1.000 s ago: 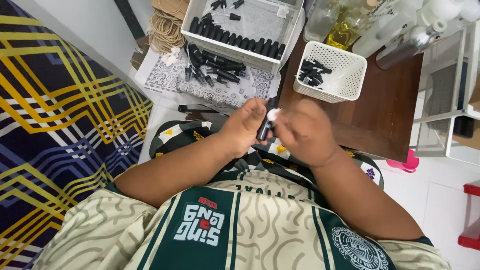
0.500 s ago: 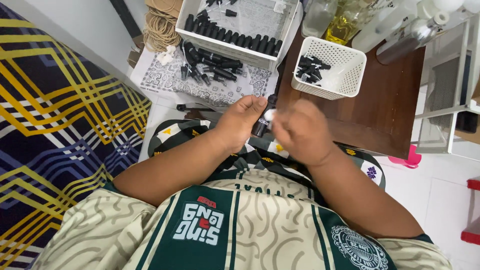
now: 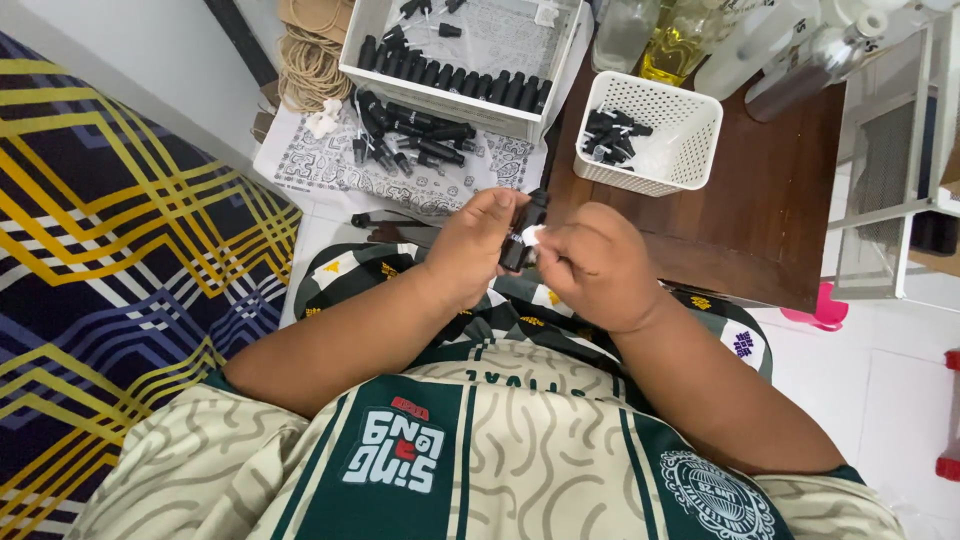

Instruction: Assembling small black tubes by attaching white components to the tips

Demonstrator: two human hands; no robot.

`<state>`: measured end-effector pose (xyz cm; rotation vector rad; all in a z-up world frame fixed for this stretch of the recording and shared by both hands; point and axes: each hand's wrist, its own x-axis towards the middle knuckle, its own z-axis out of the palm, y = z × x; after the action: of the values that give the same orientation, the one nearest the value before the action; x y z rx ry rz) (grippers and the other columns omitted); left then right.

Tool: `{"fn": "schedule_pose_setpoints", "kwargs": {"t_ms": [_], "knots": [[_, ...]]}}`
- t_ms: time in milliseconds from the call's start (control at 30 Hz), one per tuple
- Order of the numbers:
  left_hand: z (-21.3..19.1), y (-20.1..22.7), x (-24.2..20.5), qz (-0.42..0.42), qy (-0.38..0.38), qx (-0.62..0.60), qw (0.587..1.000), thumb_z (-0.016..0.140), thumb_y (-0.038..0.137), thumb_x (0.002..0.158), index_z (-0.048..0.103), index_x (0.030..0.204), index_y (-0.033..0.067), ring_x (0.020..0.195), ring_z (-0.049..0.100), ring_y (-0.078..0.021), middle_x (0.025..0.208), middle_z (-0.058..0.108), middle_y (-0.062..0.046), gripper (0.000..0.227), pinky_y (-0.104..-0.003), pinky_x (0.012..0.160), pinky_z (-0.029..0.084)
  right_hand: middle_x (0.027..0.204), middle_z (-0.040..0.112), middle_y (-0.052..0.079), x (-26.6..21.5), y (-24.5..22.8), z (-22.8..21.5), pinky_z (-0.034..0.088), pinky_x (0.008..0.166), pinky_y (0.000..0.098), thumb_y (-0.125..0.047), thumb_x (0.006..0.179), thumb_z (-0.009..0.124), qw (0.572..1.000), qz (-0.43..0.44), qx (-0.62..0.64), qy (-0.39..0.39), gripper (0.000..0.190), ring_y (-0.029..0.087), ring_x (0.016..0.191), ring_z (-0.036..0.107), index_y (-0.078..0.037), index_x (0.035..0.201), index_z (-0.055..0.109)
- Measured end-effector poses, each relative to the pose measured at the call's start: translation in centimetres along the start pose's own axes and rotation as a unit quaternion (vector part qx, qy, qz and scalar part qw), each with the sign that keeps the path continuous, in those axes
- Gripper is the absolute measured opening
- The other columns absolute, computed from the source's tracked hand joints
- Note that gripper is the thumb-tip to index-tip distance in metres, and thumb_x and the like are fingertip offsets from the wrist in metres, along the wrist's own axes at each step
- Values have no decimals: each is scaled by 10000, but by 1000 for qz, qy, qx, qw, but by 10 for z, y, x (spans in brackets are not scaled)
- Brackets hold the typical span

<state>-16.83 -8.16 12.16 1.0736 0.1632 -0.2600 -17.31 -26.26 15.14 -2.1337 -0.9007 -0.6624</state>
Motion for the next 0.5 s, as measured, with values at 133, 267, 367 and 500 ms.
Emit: {"fn": "schedule_pose_setpoints", "kwargs": {"t_ms": [133,267,367,500], "knots": [[10,10,-6,-31,-24,-2,999,679,382,978,651,1157,27,574,681,-191,779,639,-126,399,-249,415,610,779,582,106,-1,4,-5,525,585,432,-87,919,749,999,25,1,30,35,351,667,622,-58,928,733],[20,5,-5,-28,-15,21,999,617,225,1025,625,1234,3,557,656,-145,803,595,-68,305,-219,415,604,754,603,96,-3,-2,-5,533,579,421,-111,897,768,1000,-2,10,28,55,327,660,633,-64,897,738],[26,1,-2,-28,-12,15,999,577,197,1044,625,1227,-5,517,645,-146,769,593,-71,278,-228,384,583,757,638,111,2,-14,-12,541,567,427,-78,868,761,998,-51,25,16,33,337,654,645,-57,877,737],[36,7,-6,-52,2,68,996,553,195,1046,664,1132,-12,507,673,-184,677,630,-121,250,-204,339,550,719,594,98,-13,2,-16,525,574,457,-120,882,766,998,-24,-51,18,69,326,645,620,-70,866,723]]}}
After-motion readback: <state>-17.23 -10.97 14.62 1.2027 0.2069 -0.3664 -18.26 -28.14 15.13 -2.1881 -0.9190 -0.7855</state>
